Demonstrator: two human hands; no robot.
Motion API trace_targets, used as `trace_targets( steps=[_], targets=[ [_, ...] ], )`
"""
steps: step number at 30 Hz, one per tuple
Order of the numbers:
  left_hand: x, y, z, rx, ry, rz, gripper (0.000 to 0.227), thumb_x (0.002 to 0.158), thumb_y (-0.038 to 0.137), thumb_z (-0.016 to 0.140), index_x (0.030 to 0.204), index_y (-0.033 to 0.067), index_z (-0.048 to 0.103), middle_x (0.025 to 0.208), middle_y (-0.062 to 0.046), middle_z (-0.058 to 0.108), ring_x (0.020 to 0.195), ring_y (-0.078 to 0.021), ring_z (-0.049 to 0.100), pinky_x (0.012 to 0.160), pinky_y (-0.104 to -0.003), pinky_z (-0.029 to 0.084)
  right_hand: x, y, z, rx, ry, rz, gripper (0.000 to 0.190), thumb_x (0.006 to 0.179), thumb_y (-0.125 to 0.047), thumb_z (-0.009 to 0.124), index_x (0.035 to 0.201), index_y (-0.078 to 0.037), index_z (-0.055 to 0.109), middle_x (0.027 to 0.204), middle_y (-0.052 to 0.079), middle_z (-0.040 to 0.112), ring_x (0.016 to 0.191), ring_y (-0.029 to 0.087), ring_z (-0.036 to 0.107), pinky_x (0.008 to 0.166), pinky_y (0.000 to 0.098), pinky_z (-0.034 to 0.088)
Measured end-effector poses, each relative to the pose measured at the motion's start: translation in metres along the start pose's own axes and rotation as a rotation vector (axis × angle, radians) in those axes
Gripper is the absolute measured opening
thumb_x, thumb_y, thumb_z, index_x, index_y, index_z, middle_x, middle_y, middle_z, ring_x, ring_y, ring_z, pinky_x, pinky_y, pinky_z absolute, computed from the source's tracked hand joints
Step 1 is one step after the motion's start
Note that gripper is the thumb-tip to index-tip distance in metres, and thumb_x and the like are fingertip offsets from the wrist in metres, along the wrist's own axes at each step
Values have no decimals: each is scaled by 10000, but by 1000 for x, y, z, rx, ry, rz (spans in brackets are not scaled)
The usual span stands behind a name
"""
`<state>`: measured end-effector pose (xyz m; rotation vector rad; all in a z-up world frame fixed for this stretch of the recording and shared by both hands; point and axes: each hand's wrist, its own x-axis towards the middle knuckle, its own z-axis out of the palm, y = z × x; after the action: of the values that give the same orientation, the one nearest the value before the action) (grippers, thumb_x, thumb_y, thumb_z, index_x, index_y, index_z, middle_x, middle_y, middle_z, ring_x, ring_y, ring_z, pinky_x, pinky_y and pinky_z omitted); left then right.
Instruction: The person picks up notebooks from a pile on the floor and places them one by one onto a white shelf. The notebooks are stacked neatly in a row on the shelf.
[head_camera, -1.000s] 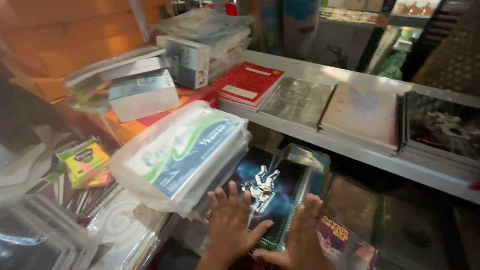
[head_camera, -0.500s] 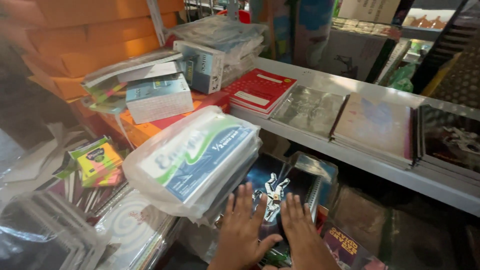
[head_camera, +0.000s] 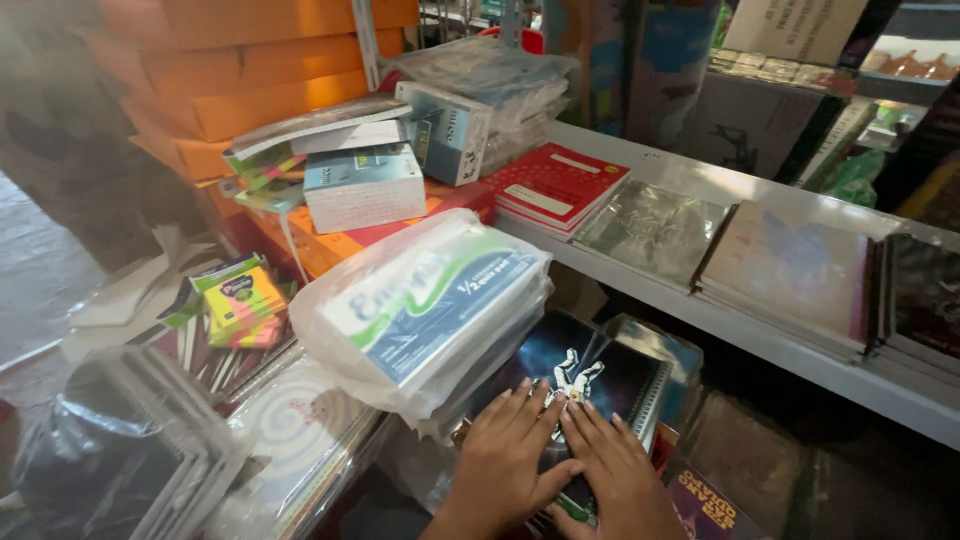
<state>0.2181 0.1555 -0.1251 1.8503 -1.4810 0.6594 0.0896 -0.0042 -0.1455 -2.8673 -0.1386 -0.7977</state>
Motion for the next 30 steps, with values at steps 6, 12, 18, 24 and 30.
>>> trace_targets(
  steps=[6, 12, 18, 24, 30],
  targets=[
    [-3, 4, 2, -10, 27, -28, 646, 978, 517, 647, 1396, 24, 636, 1437, -223, 621, 1377, -392, 561, 1143, -504, 400, 1, 0, -2, 27, 48, -7, 993, 736, -443, 789, 1507, 14, 362, 1550, 209, 394, 1457, 340, 339, 1153, 516, 240],
    [-4, 7, 0, -35, 30, -46, 642, 991, 512, 641, 1397, 15, 637, 1419, -226, 633, 1376, -396, 567, 1147, -513, 402, -1, 2, 1, 18, 53, -23, 968, 733, -427, 784, 1499, 9, 384, 1543, 203, 417, 1452, 327, 359, 1152, 508, 250],
    [-4, 10, -2, -49, 23, -57, 642, 998, 507, 641, 1402, 9, 633, 1403, -232, 642, 1374, -398, 574, 1157, -517, 397, -2, 3, 4, 3, 24, 10, 937, 728, -417, 777, 1480, 2, 406, 1532, 200, 417, 1466, 329, 360, 1144, 519, 253],
    [-7, 16, 0, -49, 20, -82, 677, 981, 520, 649, 1419, 5, 625, 1440, -244, 617, 1363, -393, 576, 1149, -511, 395, -6, 8, 4, -20, -18, 0, 953, 739, -437, 785, 1496, -1, 402, 1553, 210, 414, 1457, 342, 356, 1145, 545, 262],
    [-13, 21, 2, -27, 8, -96, 716, 983, 553, 644, 1425, -9, 613, 1454, -258, 600, 1381, -402, 555, 1154, -510, 386, -14, 10, 4, -33, -52, -24, 969, 738, -465, 796, 1469, 23, 388, 1544, 217, 412, 1450, 361, 360, 1141, 544, 279]
  ],
)
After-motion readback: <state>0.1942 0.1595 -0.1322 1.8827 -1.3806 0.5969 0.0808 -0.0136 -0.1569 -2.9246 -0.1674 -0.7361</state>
